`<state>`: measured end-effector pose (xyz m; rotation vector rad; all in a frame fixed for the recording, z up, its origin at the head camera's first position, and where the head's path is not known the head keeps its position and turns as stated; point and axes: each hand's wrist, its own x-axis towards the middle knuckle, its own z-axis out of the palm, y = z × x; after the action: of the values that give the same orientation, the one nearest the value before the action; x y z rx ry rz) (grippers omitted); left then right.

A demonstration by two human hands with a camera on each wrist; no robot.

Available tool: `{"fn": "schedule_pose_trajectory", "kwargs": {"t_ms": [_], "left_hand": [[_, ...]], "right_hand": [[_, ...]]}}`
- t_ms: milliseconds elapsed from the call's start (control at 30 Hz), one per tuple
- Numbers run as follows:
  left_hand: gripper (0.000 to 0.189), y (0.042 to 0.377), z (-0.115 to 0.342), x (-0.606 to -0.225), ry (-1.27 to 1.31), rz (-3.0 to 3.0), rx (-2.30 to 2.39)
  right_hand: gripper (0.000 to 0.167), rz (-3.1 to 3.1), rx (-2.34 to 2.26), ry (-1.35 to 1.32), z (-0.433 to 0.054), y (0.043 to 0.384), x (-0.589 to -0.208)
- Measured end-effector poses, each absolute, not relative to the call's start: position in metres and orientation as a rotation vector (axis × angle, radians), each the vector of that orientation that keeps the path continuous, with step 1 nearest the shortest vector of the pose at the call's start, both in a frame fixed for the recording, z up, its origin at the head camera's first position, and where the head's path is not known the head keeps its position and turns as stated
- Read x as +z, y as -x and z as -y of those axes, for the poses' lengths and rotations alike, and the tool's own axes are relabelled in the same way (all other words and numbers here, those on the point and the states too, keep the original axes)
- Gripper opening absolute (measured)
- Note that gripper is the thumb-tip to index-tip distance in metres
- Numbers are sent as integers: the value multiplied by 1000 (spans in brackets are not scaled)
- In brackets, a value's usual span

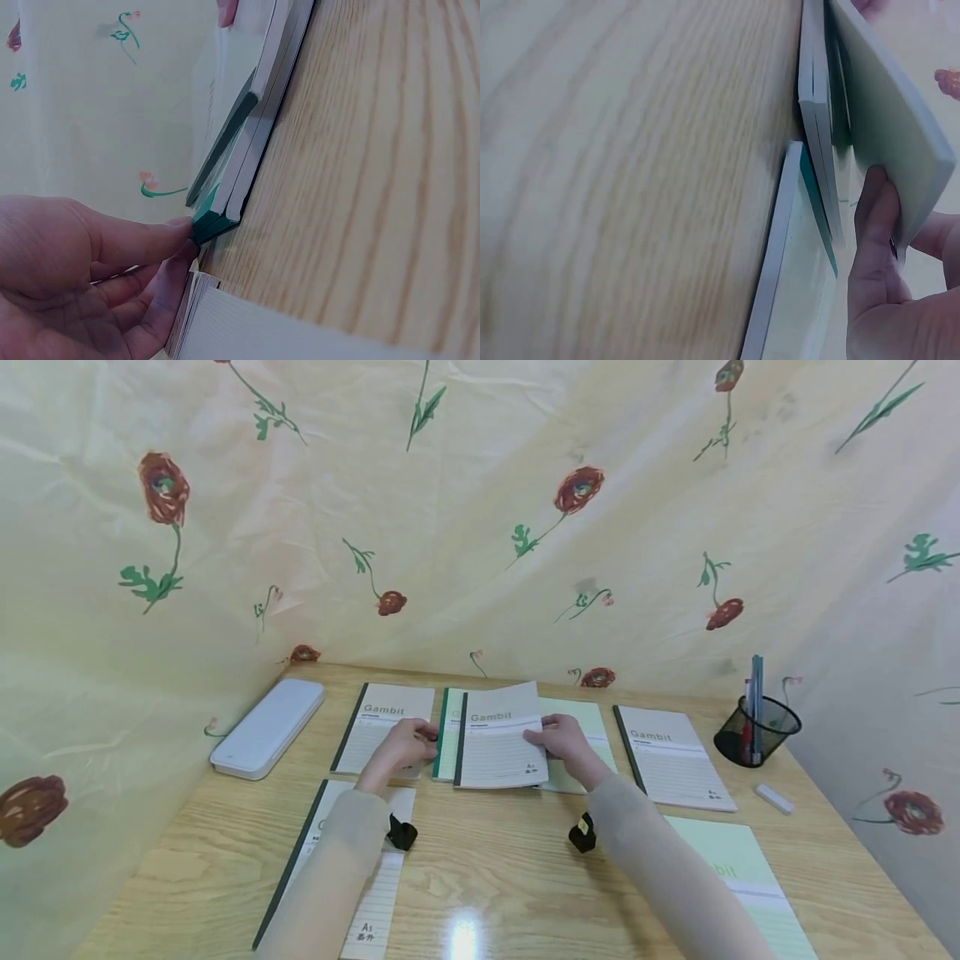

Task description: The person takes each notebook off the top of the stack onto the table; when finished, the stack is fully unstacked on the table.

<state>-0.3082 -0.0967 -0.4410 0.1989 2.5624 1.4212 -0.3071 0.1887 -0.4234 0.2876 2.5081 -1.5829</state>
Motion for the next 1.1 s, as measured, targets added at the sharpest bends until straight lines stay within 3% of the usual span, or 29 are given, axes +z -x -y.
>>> {"fn": "schedule_pose_trajectory", "kwargs": {"t_ms": [467, 1100], "left_hand": [[38, 309, 96, -438, -193, -2538, 1437], [37, 307, 97, -439, -171, -2525, 1451]], "right_hand": [[57, -2397, -1659, -253, -227, 280, -410], [66, -2380, -1641, -210, -275, 208, -393]]}}
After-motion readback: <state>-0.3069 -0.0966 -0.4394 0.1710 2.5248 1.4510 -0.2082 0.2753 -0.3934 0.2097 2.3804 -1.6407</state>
